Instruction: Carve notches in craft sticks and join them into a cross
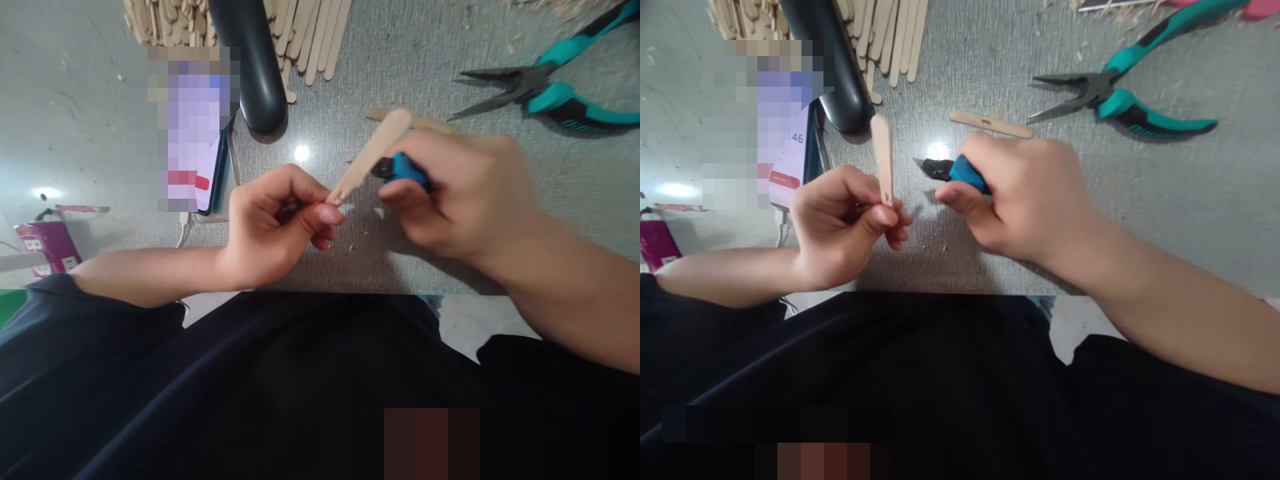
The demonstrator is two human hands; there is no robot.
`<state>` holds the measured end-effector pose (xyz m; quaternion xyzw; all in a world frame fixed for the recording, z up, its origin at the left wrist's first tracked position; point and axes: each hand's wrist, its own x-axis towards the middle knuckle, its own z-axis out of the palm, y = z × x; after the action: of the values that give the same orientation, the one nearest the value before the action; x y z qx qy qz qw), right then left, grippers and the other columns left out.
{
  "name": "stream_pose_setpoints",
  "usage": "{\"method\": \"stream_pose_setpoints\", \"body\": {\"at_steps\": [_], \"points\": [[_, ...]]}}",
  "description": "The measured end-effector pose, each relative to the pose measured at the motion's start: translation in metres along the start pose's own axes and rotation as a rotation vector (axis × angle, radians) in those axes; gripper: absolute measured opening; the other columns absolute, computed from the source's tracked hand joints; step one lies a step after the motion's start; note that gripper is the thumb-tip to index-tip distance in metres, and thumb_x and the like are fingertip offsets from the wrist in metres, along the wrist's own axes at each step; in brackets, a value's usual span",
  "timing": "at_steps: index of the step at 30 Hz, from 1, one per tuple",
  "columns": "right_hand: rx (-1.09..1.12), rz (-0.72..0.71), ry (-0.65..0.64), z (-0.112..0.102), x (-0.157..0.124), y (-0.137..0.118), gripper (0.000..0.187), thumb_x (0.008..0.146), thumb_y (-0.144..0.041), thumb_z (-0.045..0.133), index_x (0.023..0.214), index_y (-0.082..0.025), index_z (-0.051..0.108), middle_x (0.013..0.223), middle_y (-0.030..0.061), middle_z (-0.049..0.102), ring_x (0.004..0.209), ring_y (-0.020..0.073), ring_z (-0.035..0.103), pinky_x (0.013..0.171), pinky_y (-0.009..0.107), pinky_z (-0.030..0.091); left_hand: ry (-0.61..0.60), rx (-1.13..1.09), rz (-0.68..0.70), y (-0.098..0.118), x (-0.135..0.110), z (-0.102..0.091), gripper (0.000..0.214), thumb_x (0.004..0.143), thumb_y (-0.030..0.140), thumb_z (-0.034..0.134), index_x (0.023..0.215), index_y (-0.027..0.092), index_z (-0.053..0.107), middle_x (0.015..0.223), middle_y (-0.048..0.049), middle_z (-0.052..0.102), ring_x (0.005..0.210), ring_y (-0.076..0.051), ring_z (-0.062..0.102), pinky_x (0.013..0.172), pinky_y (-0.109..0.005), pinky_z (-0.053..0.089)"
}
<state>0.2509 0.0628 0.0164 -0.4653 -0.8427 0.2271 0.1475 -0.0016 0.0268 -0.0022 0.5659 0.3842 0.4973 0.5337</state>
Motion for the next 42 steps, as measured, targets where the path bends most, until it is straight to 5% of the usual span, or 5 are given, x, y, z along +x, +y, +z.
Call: {"method": "stream_pose_setpoints", "body": {"at_steps": [6, 27, 34, 39, 42], "points": [[-0.059, -0.011, 0.052, -0.002, 0.001, 0.004, 0.081, 0.115, -0.096, 0.021, 0.092, -0.028, 0.058, 0.075, 0.0048, 0.062, 0.067, 0.0223, 0.059, 0.064, 0.039, 0.036, 0.06, -0.017, -0.161, -0.01, 0.004, -0.001, 0.048, 0.105, 0.066, 0.09, 0.096, 0.023, 0.07, 0.082, 0.0042, 0.083, 0.062, -0.009, 0.08, 0.055, -0.019, 0.068], [-0.087, -0.003, -0.039, 0.003, 0.003, 0.0, 0.091, 0.112, -0.098, 0.01, 0.09, -0.027, 0.062, 0.07, 0.0045, 0.058, 0.06, 0.0227, 0.051, 0.06, 0.04, 0.03, 0.024, -0.034, -0.171, -0.01, 0.004, 0.0, 0.046, 0.101, 0.067, 0.092, 0.097, 0.024, 0.078, 0.082, 0.0045, 0.084, 0.064, -0.011, 0.082, 0.056, -0.021, 0.07], [-0.051, -0.039, 0.041, -0.003, 0.004, 0.001, 0.081, 0.113, -0.097, 0.033, 0.103, -0.027, 0.072, 0.086, 0.0092, 0.075, 0.083, 0.031, 0.076, 0.069, 0.045, 0.046, -0.07, -0.187, -0.368, -0.012, 0.009, -0.005, 0.052, 0.098, 0.072, 0.093, 0.099, 0.022, 0.078, 0.09, -0.0002, 0.088, 0.072, -0.014, 0.087, 0.059, -0.022, 0.073], [0.108, -0.219, 0.284, 0.006, 0.002, -0.004, 0.012, 0.113, -0.041, 0.077, 0.112, -0.029, 0.079, 0.096, 0.0021, 0.088, 0.082, 0.0229, 0.083, 0.077, 0.038, 0.06, -0.123, -0.366, -0.518, -0.008, 0.014, -0.002, 0.054, 0.086, 0.068, 0.105, 0.103, 0.022, 0.081, 0.092, 0.0017, 0.089, 0.072, -0.013, 0.086, 0.064, -0.022, 0.075], [0.211, -0.263, 0.365, 0.012, 0.0, -0.009, 0.011, 0.106, -0.02, 0.081, 0.112, -0.029, 0.08, 0.096, -0.0024, 0.09, 0.077, 0.0163, 0.083, 0.071, 0.031, 0.059, -0.128, -0.429, -0.566, 0.0, 0.016, 0.001, 0.049, 0.087, 0.06, 0.107, 0.101, 0.02, 0.081, 0.089, 0.0031, 0.087, 0.07, -0.01, 0.084, 0.064, -0.019, 0.074]]}}
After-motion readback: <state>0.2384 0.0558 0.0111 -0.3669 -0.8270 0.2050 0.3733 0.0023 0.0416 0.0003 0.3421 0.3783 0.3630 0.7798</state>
